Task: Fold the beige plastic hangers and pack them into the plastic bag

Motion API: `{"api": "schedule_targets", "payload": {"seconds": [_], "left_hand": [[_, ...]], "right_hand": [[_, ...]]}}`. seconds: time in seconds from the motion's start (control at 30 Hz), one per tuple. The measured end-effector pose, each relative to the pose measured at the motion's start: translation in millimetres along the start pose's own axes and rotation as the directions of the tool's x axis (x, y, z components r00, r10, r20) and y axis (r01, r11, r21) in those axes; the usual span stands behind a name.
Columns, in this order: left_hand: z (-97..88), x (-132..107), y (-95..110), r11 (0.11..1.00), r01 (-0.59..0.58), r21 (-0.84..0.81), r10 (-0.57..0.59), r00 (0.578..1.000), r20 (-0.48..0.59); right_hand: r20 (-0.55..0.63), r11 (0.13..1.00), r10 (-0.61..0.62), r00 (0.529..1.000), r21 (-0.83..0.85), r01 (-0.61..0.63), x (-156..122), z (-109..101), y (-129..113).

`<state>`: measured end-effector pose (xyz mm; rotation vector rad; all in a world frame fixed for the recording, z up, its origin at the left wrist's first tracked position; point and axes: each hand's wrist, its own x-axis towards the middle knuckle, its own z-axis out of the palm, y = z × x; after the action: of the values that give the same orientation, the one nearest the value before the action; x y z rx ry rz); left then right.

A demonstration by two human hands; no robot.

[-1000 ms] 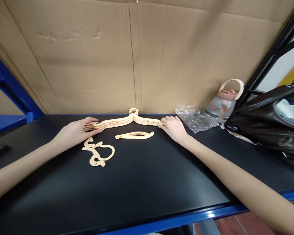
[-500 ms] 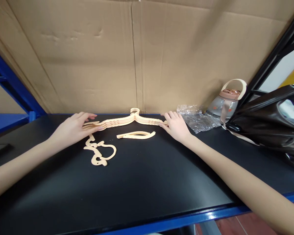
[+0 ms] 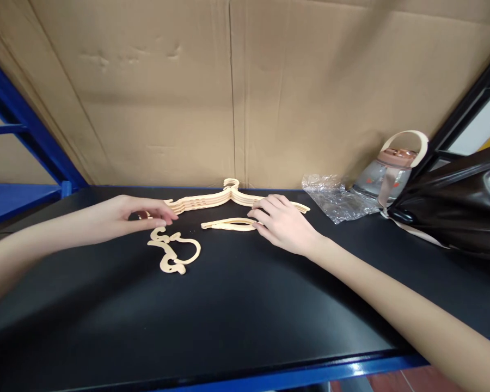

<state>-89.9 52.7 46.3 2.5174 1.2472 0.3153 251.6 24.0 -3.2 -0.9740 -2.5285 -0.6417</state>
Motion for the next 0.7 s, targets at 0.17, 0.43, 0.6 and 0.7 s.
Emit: {"api": "schedule_targets", "payload": {"seconds": [0.17,0.43,0.6,0.7], "left_hand": [[3.4,-1,0,0.997,0.011,0.071,-0.019,0.993,0.114],[21.2,2,8,0.951,-0.084,0.297,0.071,0.996,0.054],[24.9,3,8,0.946,-0.148,0.288,0.138,0.989,0.053],[27.2,5,8,0.947,-0.162,0.276,0.172,0.985,-0.011]], "right_hand": [[0.001,0.999,-0.041,0.999,0.022,0.041,1,-1,-5],[-0.01,0.997,-0.077,0.997,0.022,0.078,1,0,-7],[-0.024,0.996,-0.092,0.996,0.015,0.092,1,0,-7],[-0.027,0.995,-0.086,0.996,0.052,0.087,2,0,-9]]}}
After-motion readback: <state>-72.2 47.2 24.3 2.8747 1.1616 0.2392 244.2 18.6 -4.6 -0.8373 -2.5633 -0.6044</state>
